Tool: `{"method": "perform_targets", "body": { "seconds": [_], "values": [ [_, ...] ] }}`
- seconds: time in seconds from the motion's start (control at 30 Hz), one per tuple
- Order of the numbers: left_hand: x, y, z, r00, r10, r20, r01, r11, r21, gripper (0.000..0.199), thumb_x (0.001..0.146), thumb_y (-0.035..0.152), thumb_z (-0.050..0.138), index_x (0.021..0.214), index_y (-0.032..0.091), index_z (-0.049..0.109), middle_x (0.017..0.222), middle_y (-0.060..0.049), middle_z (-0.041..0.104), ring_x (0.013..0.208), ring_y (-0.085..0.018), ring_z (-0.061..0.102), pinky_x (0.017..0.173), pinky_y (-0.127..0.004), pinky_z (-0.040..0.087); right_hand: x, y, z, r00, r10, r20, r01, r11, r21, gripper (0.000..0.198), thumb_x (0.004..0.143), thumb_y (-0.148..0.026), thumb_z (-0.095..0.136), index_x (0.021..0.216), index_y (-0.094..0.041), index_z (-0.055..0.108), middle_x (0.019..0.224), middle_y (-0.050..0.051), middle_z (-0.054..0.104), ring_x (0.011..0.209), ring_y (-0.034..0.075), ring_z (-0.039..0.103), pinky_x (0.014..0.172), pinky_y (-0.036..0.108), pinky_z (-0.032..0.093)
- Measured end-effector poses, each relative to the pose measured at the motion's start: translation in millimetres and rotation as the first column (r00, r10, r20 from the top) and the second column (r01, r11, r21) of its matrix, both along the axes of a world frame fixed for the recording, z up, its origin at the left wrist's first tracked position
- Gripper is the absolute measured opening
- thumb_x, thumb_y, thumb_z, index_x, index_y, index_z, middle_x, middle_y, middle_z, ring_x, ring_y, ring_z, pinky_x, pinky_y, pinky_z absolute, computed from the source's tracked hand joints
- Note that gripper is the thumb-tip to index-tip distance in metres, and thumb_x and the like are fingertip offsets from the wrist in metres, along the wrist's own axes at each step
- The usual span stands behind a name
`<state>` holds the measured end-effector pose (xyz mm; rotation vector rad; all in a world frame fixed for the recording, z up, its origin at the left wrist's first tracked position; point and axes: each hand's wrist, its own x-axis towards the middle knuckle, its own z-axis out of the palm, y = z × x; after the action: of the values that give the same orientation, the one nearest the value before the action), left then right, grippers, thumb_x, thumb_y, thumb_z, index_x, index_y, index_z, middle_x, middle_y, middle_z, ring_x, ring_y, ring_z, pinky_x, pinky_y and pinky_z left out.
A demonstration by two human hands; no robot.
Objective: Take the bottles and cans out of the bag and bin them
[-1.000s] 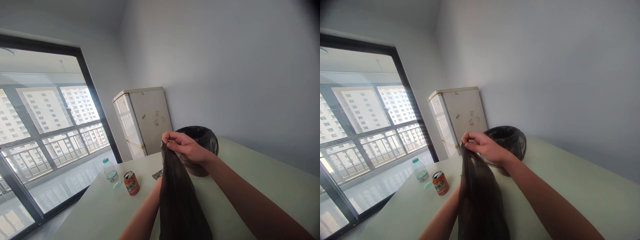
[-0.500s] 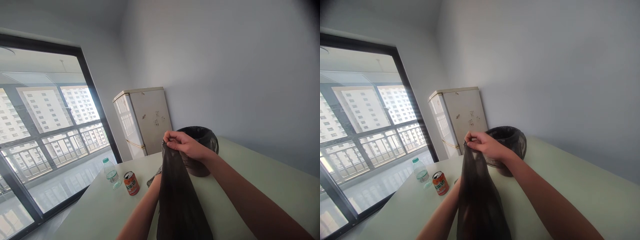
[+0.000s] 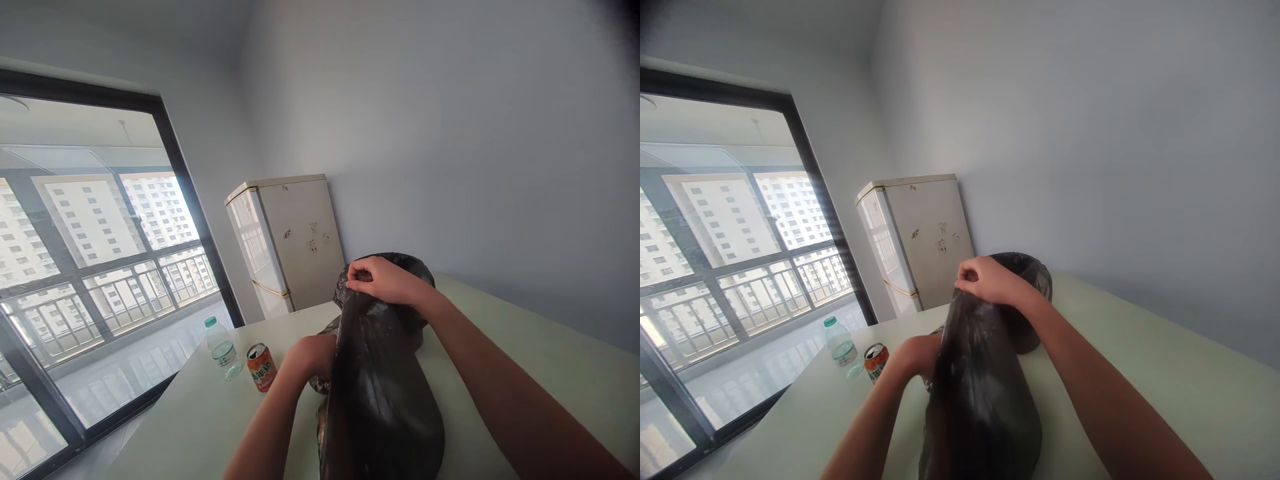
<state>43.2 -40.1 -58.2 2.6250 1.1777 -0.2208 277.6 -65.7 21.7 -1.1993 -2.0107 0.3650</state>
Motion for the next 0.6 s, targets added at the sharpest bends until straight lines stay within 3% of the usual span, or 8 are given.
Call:
{"method": "perform_targets", "body": {
  "seconds": [0.07, 0.13, 0.3, 0.47, 0.6],
  "values": [
    [-2, -6, 19.3, 0.991, -0.077, -0.110, 0.084, 0.995, 0.053, 0.040, 0.065, 0.026, 0.075, 0.105, 0.022, 0.074, 0.094, -0.011, 0.076, 0.083, -0.031, 0.071, 0.068, -0.038, 0.054, 4, 7, -4, 0.993, -0.103, 0.052, 0.103, 0.995, -0.006, 0.035, 0.090, -0.048, 0.062, 0.069, -0.020, 0.055, 0.065, -0.003, 0.051, 0.061, 0.013, 0.041, 0.061, 0.028, 0.031],
    [-7, -15, 38.4, 0.990, -0.083, -0.110, 0.096, 0.988, 0.122, 0.051, 0.067, 0.025, 0.074, 0.117, 0.026, 0.072, 0.097, -0.008, 0.076, 0.084, -0.029, 0.071, 0.067, -0.034, 0.052, 7, 13, -8, 0.978, -0.172, 0.119, 0.176, 0.984, -0.028, 0.042, 0.089, -0.046, 0.062, 0.062, -0.020, 0.047, 0.059, -0.003, 0.045, 0.057, 0.012, 0.036, 0.058, 0.029, 0.028],
    [-36, -37, 74.6, 0.997, 0.060, 0.049, -0.067, 0.982, 0.176, 0.058, 0.079, 0.056, 0.072, 0.133, 0.034, 0.066, 0.099, -0.006, 0.077, 0.091, -0.030, 0.070, 0.075, -0.035, 0.048, 9, 20, -16, 0.919, -0.205, 0.336, 0.259, 0.958, -0.124, 0.047, 0.083, -0.034, 0.067, 0.054, -0.021, 0.033, 0.054, -0.003, 0.035, 0.052, 0.012, 0.028, 0.055, 0.031, 0.022],
    [-62, -42, 90.9, 0.972, 0.214, 0.096, -0.227, 0.961, 0.158, 0.082, 0.071, 0.076, 0.072, 0.142, 0.035, 0.062, 0.109, -0.008, 0.075, 0.099, -0.034, 0.068, 0.082, -0.038, 0.048, 4, 14, -19, 0.894, -0.215, 0.393, 0.271, 0.958, -0.091, 0.047, 0.080, -0.029, 0.067, 0.054, -0.021, 0.028, 0.054, -0.002, 0.036, 0.052, 0.012, 0.032, 0.055, 0.032, 0.021],
    [-79, -44, 97.1, 0.954, 0.268, 0.135, -0.286, 0.948, 0.140, 0.082, 0.070, 0.075, 0.074, 0.140, 0.035, 0.063, 0.113, -0.008, 0.073, 0.100, -0.033, 0.068, 0.082, -0.037, 0.048, -2, 5, -19, 0.874, -0.236, 0.425, 0.290, 0.955, -0.066, 0.043, 0.079, -0.026, 0.064, 0.055, -0.021, 0.028, 0.054, -0.001, 0.039, 0.052, 0.013, 0.034, 0.056, 0.032, 0.021]
  ]
}}
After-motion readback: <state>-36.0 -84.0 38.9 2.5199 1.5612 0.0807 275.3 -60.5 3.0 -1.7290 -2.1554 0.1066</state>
